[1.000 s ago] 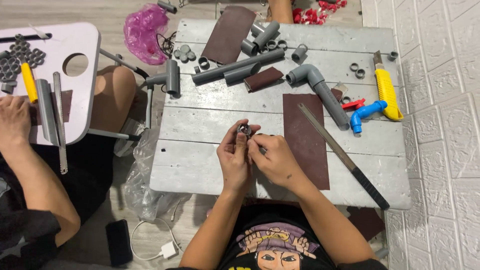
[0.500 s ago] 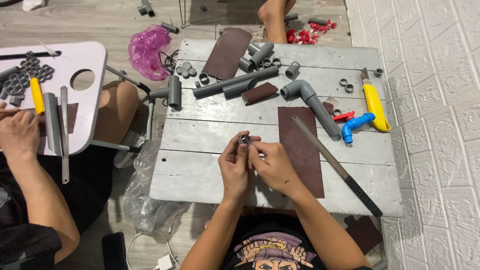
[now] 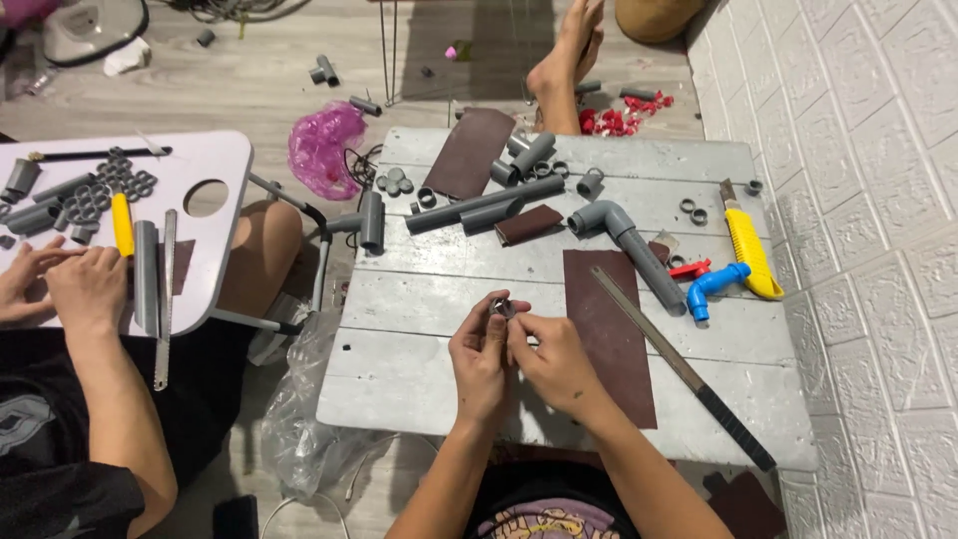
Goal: Sanding the edges of PVC pipe fittings and connectors to remove burrs and ensure a smooth fit.
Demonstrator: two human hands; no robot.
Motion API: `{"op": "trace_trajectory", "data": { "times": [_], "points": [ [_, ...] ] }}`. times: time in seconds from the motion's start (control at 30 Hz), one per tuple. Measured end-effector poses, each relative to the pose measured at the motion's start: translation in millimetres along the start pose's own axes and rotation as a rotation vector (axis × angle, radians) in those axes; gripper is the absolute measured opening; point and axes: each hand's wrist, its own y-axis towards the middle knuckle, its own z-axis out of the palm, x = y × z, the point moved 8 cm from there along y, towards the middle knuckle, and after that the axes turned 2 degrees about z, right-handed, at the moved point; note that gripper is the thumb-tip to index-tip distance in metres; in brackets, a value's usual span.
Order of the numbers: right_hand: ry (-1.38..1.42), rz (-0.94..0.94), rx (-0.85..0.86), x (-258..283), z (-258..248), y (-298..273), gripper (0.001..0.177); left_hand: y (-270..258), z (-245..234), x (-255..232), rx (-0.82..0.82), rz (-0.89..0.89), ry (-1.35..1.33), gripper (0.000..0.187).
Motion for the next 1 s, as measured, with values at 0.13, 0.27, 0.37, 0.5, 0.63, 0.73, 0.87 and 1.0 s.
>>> {"op": "trace_trajectory", "data": {
  "times": [0.13,0.27,0.37,0.5,0.63,0.73,0.87,1.0],
  "points": [
    [-0.021,0.005,0.075,-3,2,-1,0.049,0,0,-4,-0.029,-0.002,-0.013,0.034],
    [-0.002,0.027,0.046,-3,-1,0,0.045,1,2,-5,-0.013,-0.009,-0.041,0.033],
    [0.011,0.051,0.061,-5,0,-1,0.045,0,1,-3,-0.009,-0.011,-0.031,0.032],
    [0.008,0.034,0.056,-1,0,1,0.045,2,1,-5,0.010,0.008,0.043,0.034],
    [0.018,0.044,0.112,-11,0,-3,0.042,0,3,-8,-0.034,-0.052,0.014,0.032],
    [0.060,0.090,0.095,-11,-4,-1,0.045,2,3,-2,-0.084,-0.071,-0.110,0.034],
    [0.024,0.062,0.069,-5,-2,4,0.047,2,-2,8,-0.055,-0.079,-0.103,0.033],
    [0.015,0.042,0.084,-10,-1,4,0.049,3,-4,6,-0.046,-0.058,-0.093,0.033]
  ]
}}
